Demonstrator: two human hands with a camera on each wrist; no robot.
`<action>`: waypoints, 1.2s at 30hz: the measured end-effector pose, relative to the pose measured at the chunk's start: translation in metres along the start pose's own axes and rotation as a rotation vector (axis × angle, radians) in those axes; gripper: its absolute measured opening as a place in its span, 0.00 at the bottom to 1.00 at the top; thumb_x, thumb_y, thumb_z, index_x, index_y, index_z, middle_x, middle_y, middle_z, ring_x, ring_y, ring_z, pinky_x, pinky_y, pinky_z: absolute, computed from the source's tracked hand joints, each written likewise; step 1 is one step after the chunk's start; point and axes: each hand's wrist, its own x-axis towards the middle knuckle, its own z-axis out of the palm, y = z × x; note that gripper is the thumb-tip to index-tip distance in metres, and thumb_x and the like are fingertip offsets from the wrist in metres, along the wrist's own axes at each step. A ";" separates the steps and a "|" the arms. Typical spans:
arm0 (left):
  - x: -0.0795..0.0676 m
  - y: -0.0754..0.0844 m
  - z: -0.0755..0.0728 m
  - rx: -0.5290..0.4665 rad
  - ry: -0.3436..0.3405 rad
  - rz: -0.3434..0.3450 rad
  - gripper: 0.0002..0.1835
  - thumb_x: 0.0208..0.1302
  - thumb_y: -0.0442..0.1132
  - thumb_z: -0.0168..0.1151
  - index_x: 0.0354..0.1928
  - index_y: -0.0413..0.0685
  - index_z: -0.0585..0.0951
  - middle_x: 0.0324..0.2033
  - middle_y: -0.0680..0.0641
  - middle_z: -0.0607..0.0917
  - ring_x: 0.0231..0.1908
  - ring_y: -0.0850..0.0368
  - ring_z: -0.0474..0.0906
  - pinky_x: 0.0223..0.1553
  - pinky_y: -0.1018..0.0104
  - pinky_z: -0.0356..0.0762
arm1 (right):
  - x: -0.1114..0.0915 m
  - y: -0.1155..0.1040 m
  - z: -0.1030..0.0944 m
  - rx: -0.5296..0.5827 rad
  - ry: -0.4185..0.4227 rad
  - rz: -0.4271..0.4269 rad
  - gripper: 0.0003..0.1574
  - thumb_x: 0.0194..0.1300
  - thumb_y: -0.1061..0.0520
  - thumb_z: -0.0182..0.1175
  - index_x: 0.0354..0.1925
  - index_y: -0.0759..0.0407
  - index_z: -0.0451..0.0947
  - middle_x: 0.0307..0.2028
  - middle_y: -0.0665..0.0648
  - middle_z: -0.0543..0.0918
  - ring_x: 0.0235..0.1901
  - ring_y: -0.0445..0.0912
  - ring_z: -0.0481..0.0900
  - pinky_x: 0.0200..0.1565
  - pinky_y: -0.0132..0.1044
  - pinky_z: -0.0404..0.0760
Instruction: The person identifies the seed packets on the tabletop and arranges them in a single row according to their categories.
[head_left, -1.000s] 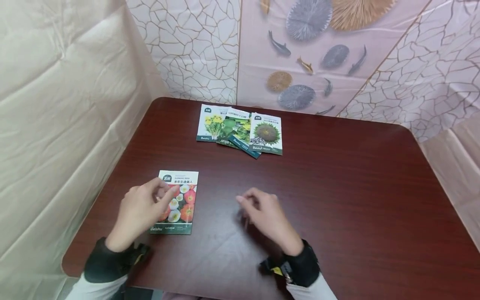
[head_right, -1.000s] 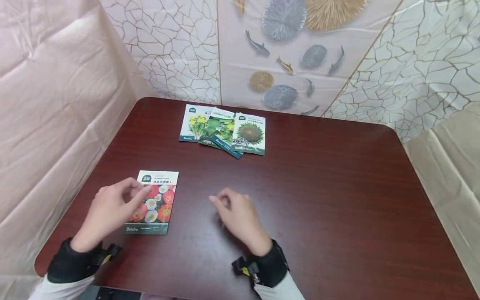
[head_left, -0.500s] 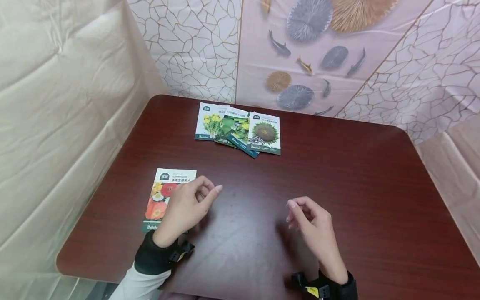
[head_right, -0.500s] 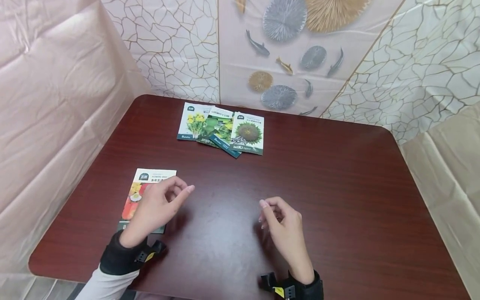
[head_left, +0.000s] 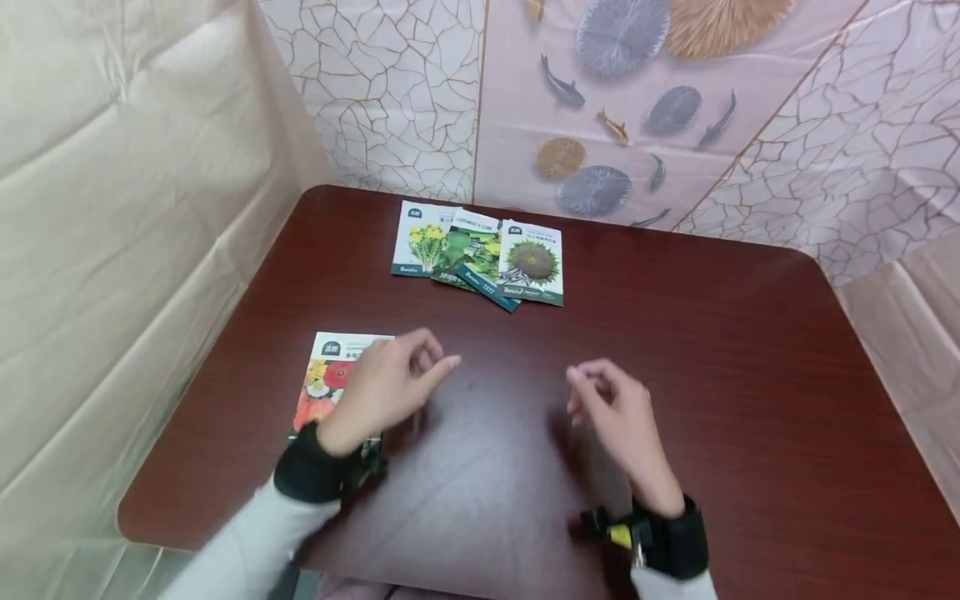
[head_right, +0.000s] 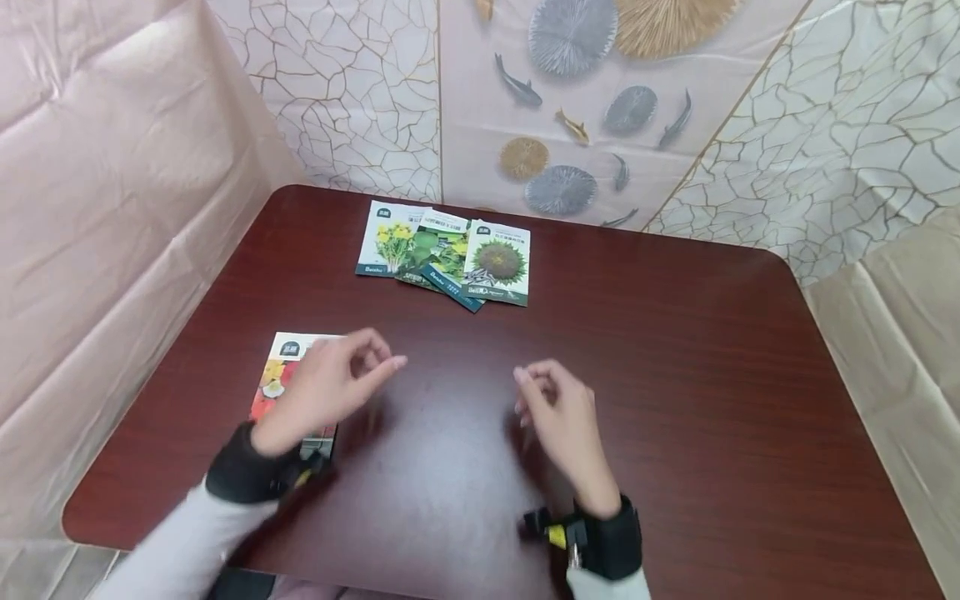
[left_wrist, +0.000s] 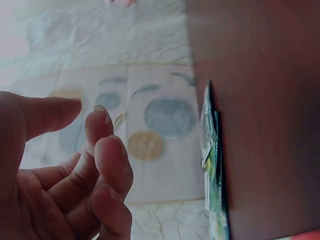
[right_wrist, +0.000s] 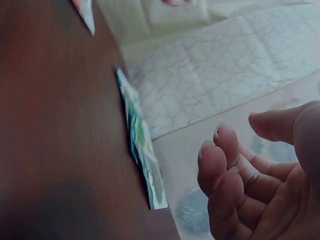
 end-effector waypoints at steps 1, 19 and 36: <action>0.012 -0.001 -0.002 0.020 -0.029 0.020 0.13 0.62 0.53 0.64 0.29 0.54 0.79 0.17 0.57 0.78 0.18 0.63 0.73 0.24 0.66 0.70 | 0.013 0.001 -0.002 -0.024 -0.015 0.009 0.20 0.71 0.42 0.54 0.41 0.57 0.78 0.24 0.58 0.82 0.21 0.46 0.80 0.27 0.39 0.81; 0.210 -0.023 0.080 0.076 -0.277 -0.343 0.21 0.67 0.54 0.57 0.22 0.48 0.84 0.15 0.50 0.83 0.15 0.57 0.79 0.22 0.66 0.74 | 0.196 0.046 0.006 -0.104 -0.185 0.490 0.23 0.70 0.48 0.55 0.49 0.67 0.77 0.22 0.51 0.81 0.18 0.41 0.81 0.25 0.32 0.80; 0.197 -0.027 0.077 0.002 -0.220 -0.266 0.21 0.66 0.51 0.61 0.18 0.46 0.82 0.12 0.49 0.81 0.19 0.51 0.82 0.22 0.66 0.73 | 0.179 0.037 0.019 -0.083 -0.123 0.380 0.15 0.66 0.52 0.61 0.31 0.63 0.77 0.18 0.50 0.77 0.15 0.40 0.78 0.24 0.33 0.80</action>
